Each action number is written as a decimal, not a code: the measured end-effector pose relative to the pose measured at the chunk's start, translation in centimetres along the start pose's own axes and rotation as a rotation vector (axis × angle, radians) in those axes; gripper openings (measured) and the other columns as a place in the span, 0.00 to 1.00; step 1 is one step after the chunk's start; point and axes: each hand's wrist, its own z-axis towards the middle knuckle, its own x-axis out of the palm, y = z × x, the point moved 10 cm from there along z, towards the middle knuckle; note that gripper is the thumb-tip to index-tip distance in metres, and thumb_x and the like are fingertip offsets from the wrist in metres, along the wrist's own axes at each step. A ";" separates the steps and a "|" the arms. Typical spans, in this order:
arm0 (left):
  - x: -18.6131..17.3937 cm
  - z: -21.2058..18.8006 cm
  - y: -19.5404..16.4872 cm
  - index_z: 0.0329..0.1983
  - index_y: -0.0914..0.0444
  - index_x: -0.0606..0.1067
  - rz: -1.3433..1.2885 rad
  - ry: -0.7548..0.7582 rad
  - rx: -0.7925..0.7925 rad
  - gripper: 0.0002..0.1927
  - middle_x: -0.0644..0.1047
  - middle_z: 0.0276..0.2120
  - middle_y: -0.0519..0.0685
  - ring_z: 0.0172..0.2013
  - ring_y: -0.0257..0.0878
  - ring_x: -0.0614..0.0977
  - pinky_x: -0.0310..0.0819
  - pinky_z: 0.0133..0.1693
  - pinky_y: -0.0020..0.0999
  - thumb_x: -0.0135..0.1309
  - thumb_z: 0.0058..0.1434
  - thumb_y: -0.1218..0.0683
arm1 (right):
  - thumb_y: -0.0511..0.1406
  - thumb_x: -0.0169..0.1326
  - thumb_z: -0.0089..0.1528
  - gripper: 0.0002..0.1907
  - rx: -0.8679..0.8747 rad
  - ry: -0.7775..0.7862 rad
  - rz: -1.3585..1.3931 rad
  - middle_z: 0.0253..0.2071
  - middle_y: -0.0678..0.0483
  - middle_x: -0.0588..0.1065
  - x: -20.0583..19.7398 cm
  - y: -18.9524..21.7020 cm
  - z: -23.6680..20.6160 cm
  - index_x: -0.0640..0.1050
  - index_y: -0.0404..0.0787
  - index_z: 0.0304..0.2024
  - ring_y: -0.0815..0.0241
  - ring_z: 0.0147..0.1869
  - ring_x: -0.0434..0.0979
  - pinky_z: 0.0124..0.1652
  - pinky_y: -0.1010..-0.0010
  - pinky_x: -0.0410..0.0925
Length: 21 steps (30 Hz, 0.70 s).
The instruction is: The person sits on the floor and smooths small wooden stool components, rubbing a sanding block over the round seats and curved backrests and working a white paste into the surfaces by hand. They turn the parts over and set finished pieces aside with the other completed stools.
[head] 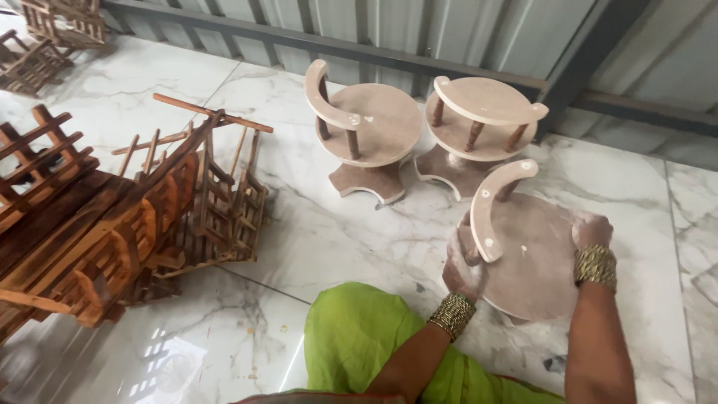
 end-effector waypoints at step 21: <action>0.3 -2.2 -0.8 0.75 0.55 0.57 0.044 -0.002 -0.091 0.44 0.72 0.63 0.57 0.50 0.60 0.79 0.74 0.50 0.51 0.61 0.56 0.50 | 0.35 0.58 0.63 0.14 0.640 -0.615 0.858 0.50 0.45 0.78 -2.6 -11.5 -25.0 0.80 0.42 0.52 0.47 0.53 0.78 0.57 0.54 0.70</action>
